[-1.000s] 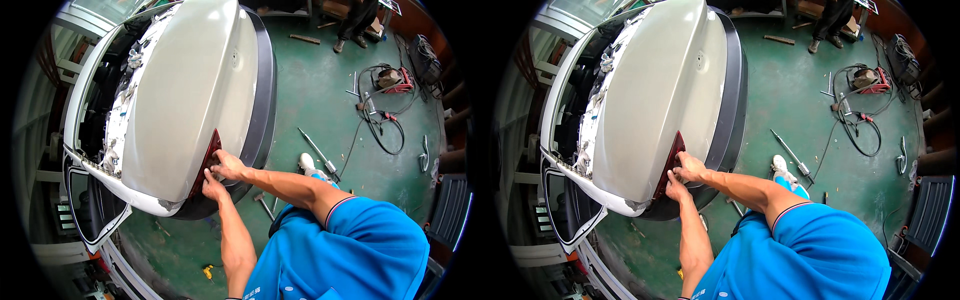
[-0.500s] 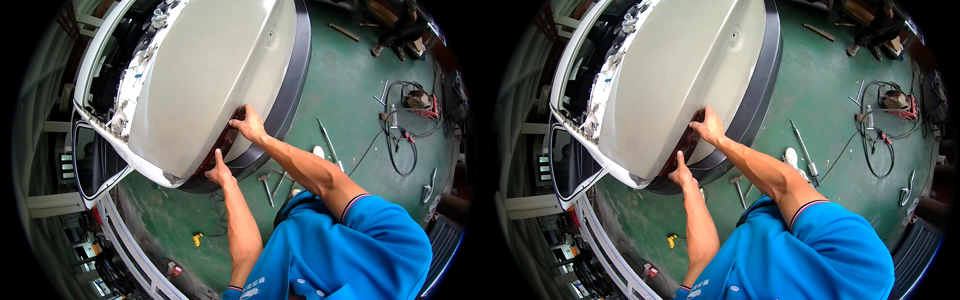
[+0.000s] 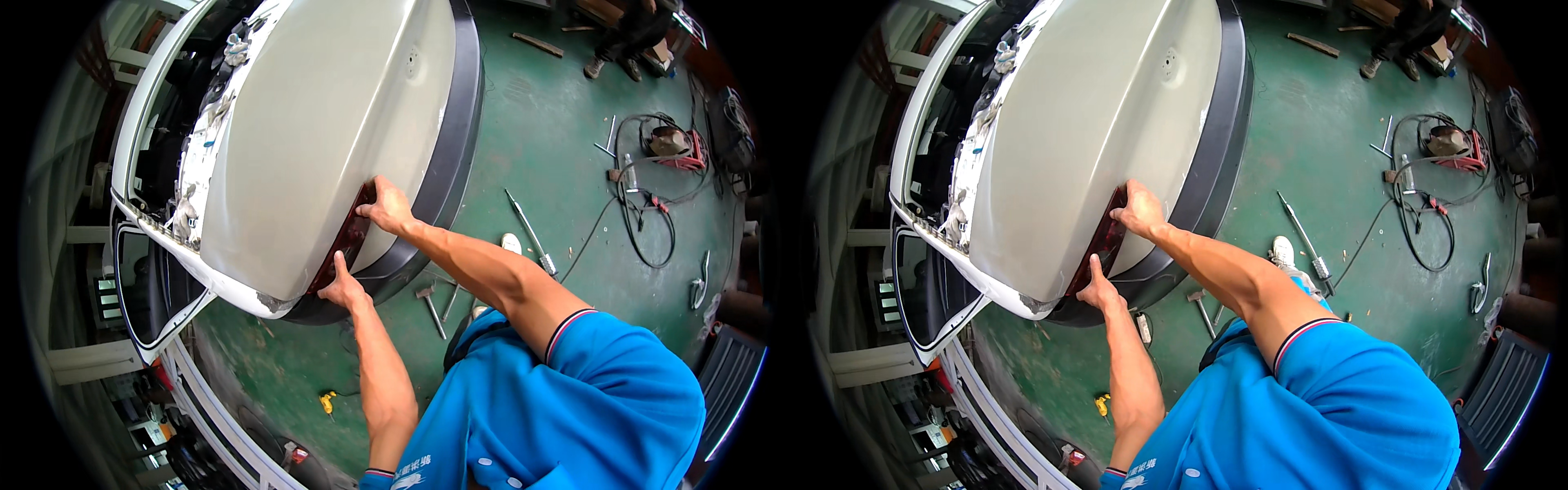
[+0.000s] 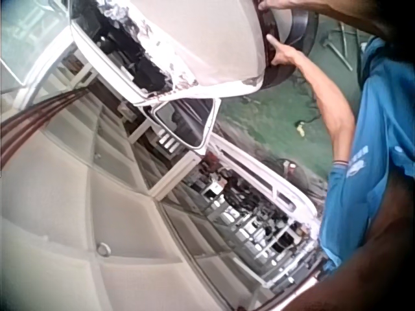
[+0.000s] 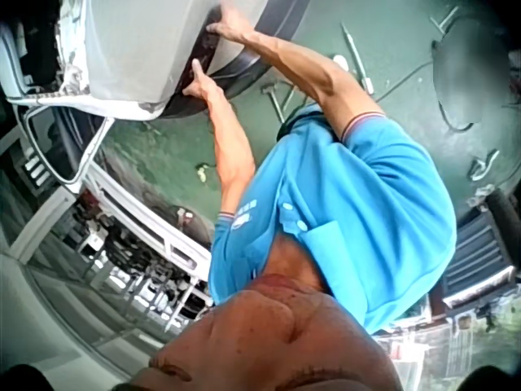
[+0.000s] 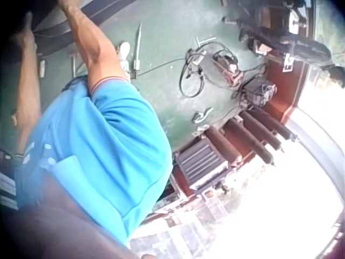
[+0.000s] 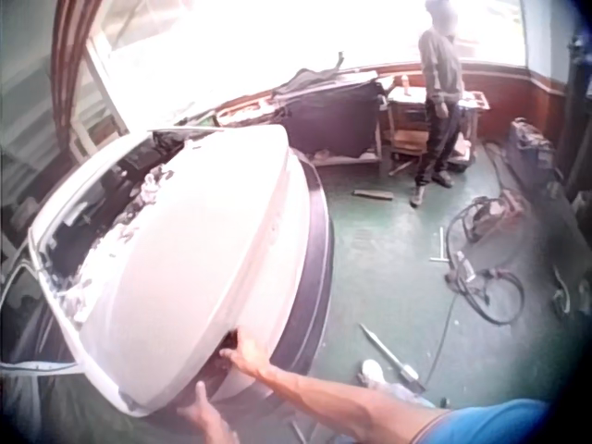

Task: The person uses a hammer to shape the metal of a car trunk lid, then fits a taillight assembly to check alignment. They use a pneumatic tool to work on the interior metal structure and a wrench to tighten bolts, performing bodywork on the vehicle's rear.

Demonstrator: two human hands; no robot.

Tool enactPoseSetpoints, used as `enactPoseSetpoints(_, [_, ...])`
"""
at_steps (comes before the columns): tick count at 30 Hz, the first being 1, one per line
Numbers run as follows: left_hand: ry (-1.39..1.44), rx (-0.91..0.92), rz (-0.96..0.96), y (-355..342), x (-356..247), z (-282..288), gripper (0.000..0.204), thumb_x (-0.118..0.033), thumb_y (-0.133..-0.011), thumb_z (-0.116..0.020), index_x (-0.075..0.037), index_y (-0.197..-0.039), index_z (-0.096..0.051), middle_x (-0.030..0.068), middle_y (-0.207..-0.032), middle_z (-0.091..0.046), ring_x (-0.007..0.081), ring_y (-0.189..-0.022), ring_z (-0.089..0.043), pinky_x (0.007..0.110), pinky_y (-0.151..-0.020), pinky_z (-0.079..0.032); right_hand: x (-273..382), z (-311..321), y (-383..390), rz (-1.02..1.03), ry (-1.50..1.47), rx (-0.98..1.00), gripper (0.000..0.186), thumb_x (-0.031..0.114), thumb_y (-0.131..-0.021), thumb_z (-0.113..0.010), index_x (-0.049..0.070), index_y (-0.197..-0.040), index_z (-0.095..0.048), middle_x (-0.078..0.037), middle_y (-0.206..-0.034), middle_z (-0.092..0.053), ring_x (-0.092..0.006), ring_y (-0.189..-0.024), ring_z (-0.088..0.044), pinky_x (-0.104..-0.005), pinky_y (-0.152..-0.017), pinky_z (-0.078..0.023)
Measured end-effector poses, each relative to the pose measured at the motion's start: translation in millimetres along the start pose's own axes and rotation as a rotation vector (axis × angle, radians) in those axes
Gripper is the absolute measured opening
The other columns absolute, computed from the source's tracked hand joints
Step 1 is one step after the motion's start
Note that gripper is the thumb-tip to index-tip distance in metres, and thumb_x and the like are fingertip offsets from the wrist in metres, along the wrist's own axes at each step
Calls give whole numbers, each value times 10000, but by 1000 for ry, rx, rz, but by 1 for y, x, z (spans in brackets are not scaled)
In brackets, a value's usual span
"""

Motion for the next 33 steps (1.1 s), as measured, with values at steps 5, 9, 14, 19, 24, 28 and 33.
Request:
enactPoseSetpoints(5, [161, 181, -10, -31, 26, 10, 926, -363, -786, -852, 141, -1332, -298, 290, -1408, -421, 369, -1252, -520, 555, -1073, -448, 4, -1, 2, -6, 72, -6, 528, 230, -720, -815, -14, -1110, -556, -226, -1140, -629, -413, -1098, -597, -468, -943, -482])
enactPoseSetpoints(9, [246, 327, 28, -28, 17, 14, 818, -284, -822, -832, 95, -1342, -327, 234, -1419, -445, 338, -1284, -496, 569, -1102, -416, 1, 5, 3, -31, 48, -21, 519, 233, -719, -816, -12, -1098, -559, -225, -1129, -635, -416, -1092, -601, -473, -932, -484])
enactPoseSetpoints(14, [275, 348, 27, -31, 16, 17, 760, -236, -820, -834, 64, -1348, -375, 184, -1423, -475, 317, -1304, -484, 576, -1110, -391, 3, 5, 5, -43, 38, -29, 518, 223, -714, -817, -10, -1104, -570, -222, -1126, -642, -411, -1085, -607, -471, -922, -489])
enactPoseSetpoints(19, [271, 312, 34, -35, 21, 18, 728, -226, -816, -834, 28, -1364, -427, 158, -1435, -488, 323, -1314, -482, 587, -1111, -362, -2, 3, 4, -45, 12, -36, 517, 218, -714, -817, -7, -1113, -577, -219, -1132, -645, -403, -1088, -610, -467, -920, -491])
enactPoseSetpoints(24, [273, 338, 40, -33, 18, 16, 751, -213, -815, -834, 30, -1381, -404, 164, -1443, -477, 329, -1317, -480, 588, -1116, -355, 0, 4, 4, -59, 34, -34, 522, 225, -717, -813, -9, -1114, -567, -222, -1121, -648, -404, -1075, -616, -469, -912, -494])
enactPoseSetpoints(28, [265, 358, 56, -38, 21, 18, 761, -207, -826, -821, -8, -1423, -393, 144, -1471, -455, 329, -1334, -463, 593, -1117, -342, 1, 1, 4, -70, 30, -19, 520, 235, -716, -812, -7, -1101, -560, -222, -1097, -654, -406, -1067, -619, -470, -909, -493])
enactPoseSetpoints(33, [268, 357, 39, -38, 17, 20, 706, -209, -826, -820, -71, -1402, -436, 95, -1439, -488, 287, -1335, -454, 592, -1107, -355, 2, 0, 3, -77, 36, 26, 529, 237, -738, -806, -9, -1128, -546, -224, -1166, -631, -412, -1119, -594, -484, -947, -478])
Point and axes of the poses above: each hand's wrist, its own y-axis away from the middle knuckle, its own z-axis out of the back of the hand, x = y × z, the point moved 6 cm from there along -y, towards the middle knuckle
